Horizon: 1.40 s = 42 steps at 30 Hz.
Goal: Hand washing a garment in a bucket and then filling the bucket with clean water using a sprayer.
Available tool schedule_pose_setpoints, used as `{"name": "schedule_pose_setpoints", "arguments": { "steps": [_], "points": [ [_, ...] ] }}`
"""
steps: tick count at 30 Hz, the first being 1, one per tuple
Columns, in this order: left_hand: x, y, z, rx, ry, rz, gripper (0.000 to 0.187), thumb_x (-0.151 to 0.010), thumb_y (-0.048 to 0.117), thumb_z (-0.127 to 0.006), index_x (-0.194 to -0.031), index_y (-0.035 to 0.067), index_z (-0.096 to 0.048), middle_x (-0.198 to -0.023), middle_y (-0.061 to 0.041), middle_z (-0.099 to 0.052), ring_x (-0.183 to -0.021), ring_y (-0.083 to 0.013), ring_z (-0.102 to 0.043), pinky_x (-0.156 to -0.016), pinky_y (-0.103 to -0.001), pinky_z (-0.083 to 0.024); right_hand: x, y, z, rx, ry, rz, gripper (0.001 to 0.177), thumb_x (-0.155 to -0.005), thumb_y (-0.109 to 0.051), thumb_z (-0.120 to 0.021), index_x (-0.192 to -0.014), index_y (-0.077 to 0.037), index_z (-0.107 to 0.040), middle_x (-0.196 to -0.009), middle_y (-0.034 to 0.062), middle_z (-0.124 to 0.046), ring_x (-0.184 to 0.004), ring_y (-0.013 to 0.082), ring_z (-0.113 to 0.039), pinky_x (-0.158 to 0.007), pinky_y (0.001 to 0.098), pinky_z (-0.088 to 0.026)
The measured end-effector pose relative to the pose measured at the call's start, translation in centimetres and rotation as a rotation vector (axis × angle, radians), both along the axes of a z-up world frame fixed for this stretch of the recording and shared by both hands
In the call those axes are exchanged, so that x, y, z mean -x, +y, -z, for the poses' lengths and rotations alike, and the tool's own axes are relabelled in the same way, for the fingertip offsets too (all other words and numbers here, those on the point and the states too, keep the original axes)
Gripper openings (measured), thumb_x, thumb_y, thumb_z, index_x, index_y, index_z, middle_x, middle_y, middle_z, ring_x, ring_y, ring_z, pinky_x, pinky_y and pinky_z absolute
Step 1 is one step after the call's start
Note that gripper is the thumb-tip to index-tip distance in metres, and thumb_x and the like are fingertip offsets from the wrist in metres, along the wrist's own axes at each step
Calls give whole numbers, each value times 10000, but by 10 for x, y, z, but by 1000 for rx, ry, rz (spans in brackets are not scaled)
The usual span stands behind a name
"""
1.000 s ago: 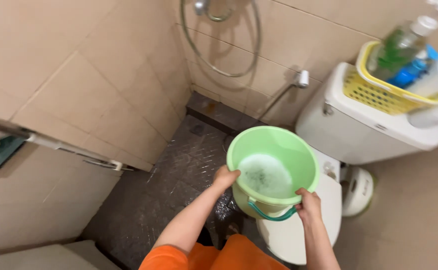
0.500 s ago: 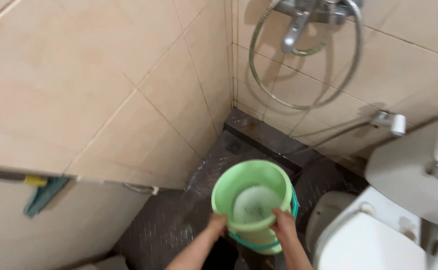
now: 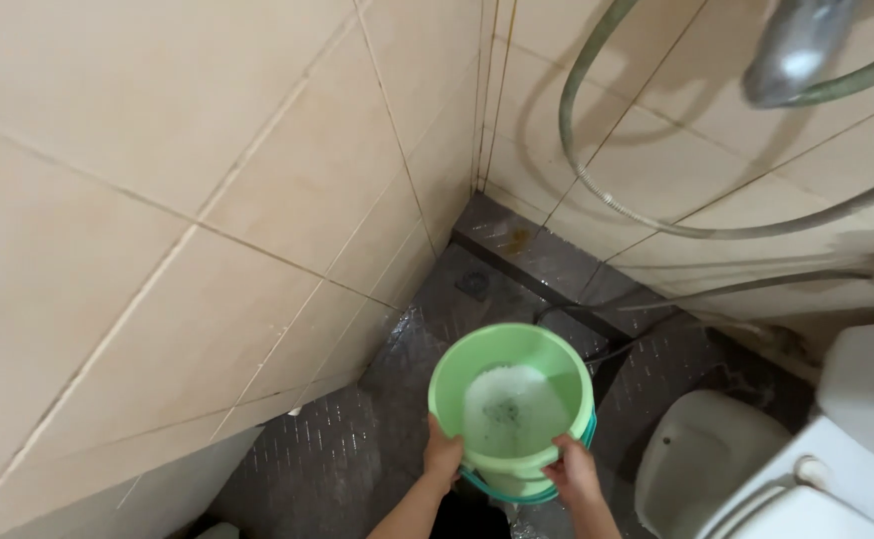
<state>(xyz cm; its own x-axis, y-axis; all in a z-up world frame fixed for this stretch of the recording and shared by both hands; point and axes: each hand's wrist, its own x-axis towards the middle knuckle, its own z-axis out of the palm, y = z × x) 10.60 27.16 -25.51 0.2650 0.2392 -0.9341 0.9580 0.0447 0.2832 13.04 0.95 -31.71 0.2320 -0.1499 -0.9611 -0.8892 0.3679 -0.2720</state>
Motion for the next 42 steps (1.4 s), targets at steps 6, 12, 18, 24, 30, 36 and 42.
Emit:
{"name": "schedule_pose_setpoints", "arguments": {
  "steps": [6,12,18,24,30,36,42],
  "points": [
    [-21,-2,177,-275,-172,148,957,-894,292,-602,-1647,238,-13,-1245,-187,-718,-1078,-405,-715,-870,-481,-555,-18,0,140,-74,-98,12,268,-904,-182,-558,-1131,-43,-582,-914,87,-580,-791,259,-588,-706,431,-552],
    [-83,38,317,-165,-204,194,709,-853,328,-653,-1505,176,-419,-1231,-209,-714,-1049,-437,-738,-730,-514,-631,-54,22,271,-84,-254,9,184,-915,-96,-560,-1076,-7,-558,-871,98,-547,-773,289,-612,-746,464,-593],
    [-138,74,434,8,-152,213,512,-800,166,-624,-1310,117,-629,-1041,-237,-750,-800,-410,-756,-598,-538,-614,-107,63,295,-110,-392,-45,189,-948,-69,-572,-1075,70,-556,-884,169,-610,-792,292,-663,-775,446,-621],
    [-174,90,525,77,-239,235,359,-784,165,-675,-1083,-25,-731,-886,-159,-730,-647,-282,-698,-553,-453,-579,-149,78,331,-98,-495,-126,260,-974,-101,-591,-1020,141,-509,-893,253,-656,-767,308,-717,-728,362,-642],
    [-183,85,558,267,-197,93,207,-799,158,-703,-967,37,-708,-782,-87,-678,-609,-221,-645,-556,-408,-564,-168,79,357,-57,-580,-207,270,-987,-98,-615,-965,142,-493,-870,220,-623,-753,326,-701,-719,396,-633],
    [-181,70,573,378,-182,87,190,-834,241,-671,-997,143,-664,-780,6,-652,-697,-157,-626,-673,-369,-568,-184,86,342,-29,-597,-269,236,-979,-107,-596,-974,121,-537,-883,217,-644,-783,317,-714,-755,404,-651],
    [-181,64,582,552,-206,48,198,-851,266,-673,-1005,142,-662,-780,9,-640,-703,-150,-635,-671,-356,-577,-190,76,354,10,-605,-267,237,-986,-105,-603,-961,120,-533,-890,224,-640,-782,323,-711,-756,412,-655]
  ]
}}
